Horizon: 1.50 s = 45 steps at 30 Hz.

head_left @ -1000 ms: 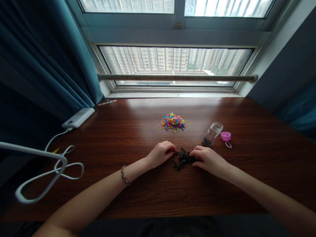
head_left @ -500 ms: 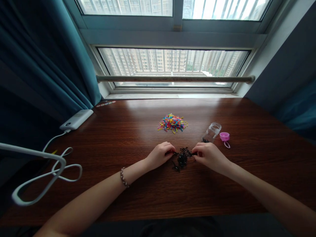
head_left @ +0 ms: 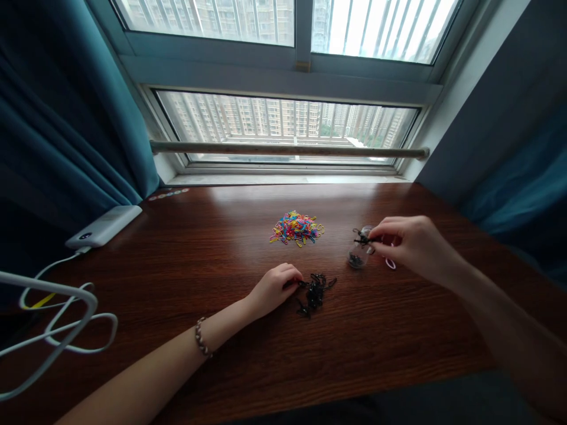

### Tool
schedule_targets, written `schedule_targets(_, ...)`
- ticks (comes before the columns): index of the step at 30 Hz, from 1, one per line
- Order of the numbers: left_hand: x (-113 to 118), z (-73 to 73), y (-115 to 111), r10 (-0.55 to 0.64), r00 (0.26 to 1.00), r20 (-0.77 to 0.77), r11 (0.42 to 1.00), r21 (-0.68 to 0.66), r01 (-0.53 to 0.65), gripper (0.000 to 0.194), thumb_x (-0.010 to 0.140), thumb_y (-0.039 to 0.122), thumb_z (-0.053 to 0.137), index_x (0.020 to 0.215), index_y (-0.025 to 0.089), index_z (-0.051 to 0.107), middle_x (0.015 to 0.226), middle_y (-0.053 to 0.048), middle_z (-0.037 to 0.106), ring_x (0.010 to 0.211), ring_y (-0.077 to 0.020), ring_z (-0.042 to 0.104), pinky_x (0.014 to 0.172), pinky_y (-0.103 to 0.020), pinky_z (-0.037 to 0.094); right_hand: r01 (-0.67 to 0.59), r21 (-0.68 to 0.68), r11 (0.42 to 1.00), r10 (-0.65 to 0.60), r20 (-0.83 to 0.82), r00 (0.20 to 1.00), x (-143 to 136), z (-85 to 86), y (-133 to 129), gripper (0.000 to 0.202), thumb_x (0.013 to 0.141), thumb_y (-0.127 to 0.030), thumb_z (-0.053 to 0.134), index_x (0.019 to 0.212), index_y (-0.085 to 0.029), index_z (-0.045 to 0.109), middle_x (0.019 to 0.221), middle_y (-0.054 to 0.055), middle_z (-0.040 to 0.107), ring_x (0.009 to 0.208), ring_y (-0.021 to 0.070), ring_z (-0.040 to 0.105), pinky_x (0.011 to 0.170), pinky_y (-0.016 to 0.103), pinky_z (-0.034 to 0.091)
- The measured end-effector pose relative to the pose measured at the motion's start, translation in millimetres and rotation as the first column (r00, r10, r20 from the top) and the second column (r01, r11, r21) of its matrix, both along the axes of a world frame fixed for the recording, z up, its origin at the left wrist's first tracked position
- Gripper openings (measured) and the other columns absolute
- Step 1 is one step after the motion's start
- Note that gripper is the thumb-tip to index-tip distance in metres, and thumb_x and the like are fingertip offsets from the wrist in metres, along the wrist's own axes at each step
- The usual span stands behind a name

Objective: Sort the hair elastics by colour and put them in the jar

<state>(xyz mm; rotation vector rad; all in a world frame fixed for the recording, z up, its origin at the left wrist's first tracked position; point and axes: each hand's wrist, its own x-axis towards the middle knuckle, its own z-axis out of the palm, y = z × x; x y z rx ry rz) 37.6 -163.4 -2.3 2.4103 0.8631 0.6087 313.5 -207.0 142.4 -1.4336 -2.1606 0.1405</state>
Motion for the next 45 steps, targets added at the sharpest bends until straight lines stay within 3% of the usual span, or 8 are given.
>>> schedule_targets(3,0,1.6,1,0.003,1.000,-0.006,1.000,-0.005,-0.003,0.011,0.079,0.012,0.048,0.082,0.017,0.058,0.083,-0.004,0.057,0.078,-0.0141,0.052,0.072,-0.024,0.043,0.021,-0.028,0.999,-0.017,0.136,0.991,20,29.5,17,0.005,0.065,-0.020,0.064,0.066,-0.020,0.069,0.054,-0.002,0.062,0.048,0.0086,0.054,0.045,0.020,0.039)
schedule_targets(5,0,1.6,1,-0.004,1.000,-0.002,1.000,-0.003,0.004,0.011,0.079,0.012,0.048,0.082,0.017,0.057,0.083,-0.004,0.058,0.078,-0.0141,0.052,0.072,-0.024,0.043,0.022,-0.095,0.995,0.000,0.226,0.974,24,35.8,30,0.004,0.063,-0.019,0.065,0.060,-0.019,0.068,0.049,-0.003,0.060,0.044,0.0074,0.052,0.043,0.020,0.036)
schedule_targets(11,-1,-1.7,3,-0.024,1.000,0.020,1.000,0.015,0.024,0.012,0.079,0.011,0.048,0.082,0.017,0.058,0.084,-0.004,0.058,0.080,-0.0138,0.053,0.073,-0.024,0.043,0.233,-0.249,0.940,-0.108,0.430,0.896,7,23.8,51,0.008,0.057,-0.011,0.063,0.059,-0.016,0.070,0.052,0.001,0.062,0.049,0.0104,0.053,0.044,0.021,0.035)
schedule_targets(15,-1,-3.3,3,-0.029,0.999,0.029,0.999,0.027,0.028,0.013,0.079,0.010,0.048,0.083,0.016,0.059,0.084,-0.004,0.059,0.080,-0.0137,0.053,0.072,-0.024,0.043,0.253,-0.324,0.912,-0.082,0.460,0.884,3,20.0,54,0.012,0.061,-0.016,0.062,0.067,-0.016,0.072,0.058,0.003,0.064,0.054,0.0117,0.055,0.047,0.021,0.035)
schedule_targets(22,-1,-3.2,4,-0.037,0.999,0.029,0.999,0.023,0.036,0.014,0.078,0.009,0.048,0.083,0.017,0.059,0.084,-0.003,0.059,0.081,-0.0138,0.053,0.073,-0.024,0.043,0.280,-0.247,0.928,-0.111,0.533,0.839,4,13.2,54,0.014,0.065,-0.027,0.063,0.072,-0.020,0.072,0.078,0.005,0.068,0.071,0.0164,0.059,0.055,0.022,0.037)
schedule_targets(30,-2,-3.2,3,-0.038,0.999,0.021,0.999,0.012,0.038,0.014,0.079,0.009,0.048,0.083,0.016,0.058,0.085,-0.003,0.058,0.081,-0.0136,0.053,0.073,-0.024,0.043,0.133,-0.374,0.918,0.063,0.467,0.882,15,10.2,61,0.018,0.071,-0.028,0.058,0.075,-0.019,0.073,0.070,0.005,0.068,0.066,0.0152,0.059,0.057,0.024,0.039)
schedule_targets(40,-1,-4.6,5,-0.039,0.999,0.034,0.999,0.013,0.038,0.014,0.079,0.009,0.048,0.083,0.016,0.059,0.085,-0.003,0.058,0.081,-0.0135,0.053,0.073,-0.024,0.043,0.115,-0.379,0.918,-0.015,0.258,0.966,17,28.8,54,0.013,0.069,-0.023,0.059,0.072,-0.017,0.070,0.068,0.002,0.068,0.063,0.0125,0.060,0.056,0.021,0.042)
schedule_targets(45,-1,-4.1,4,-0.040,0.999,0.036,0.999,0.019,0.040,0.014,0.079,0.009,0.048,0.083,0.017,0.059,0.084,-0.003,0.059,0.080,-0.0134,0.053,0.072,-0.024,0.043,0.225,-0.389,0.893,-0.125,0.266,0.956,23,28.8,49,0.014,0.070,-0.023,0.059,0.078,-0.014,0.066,0.070,0.004,0.067,0.063,0.0142,0.061,0.057,0.022,0.045)
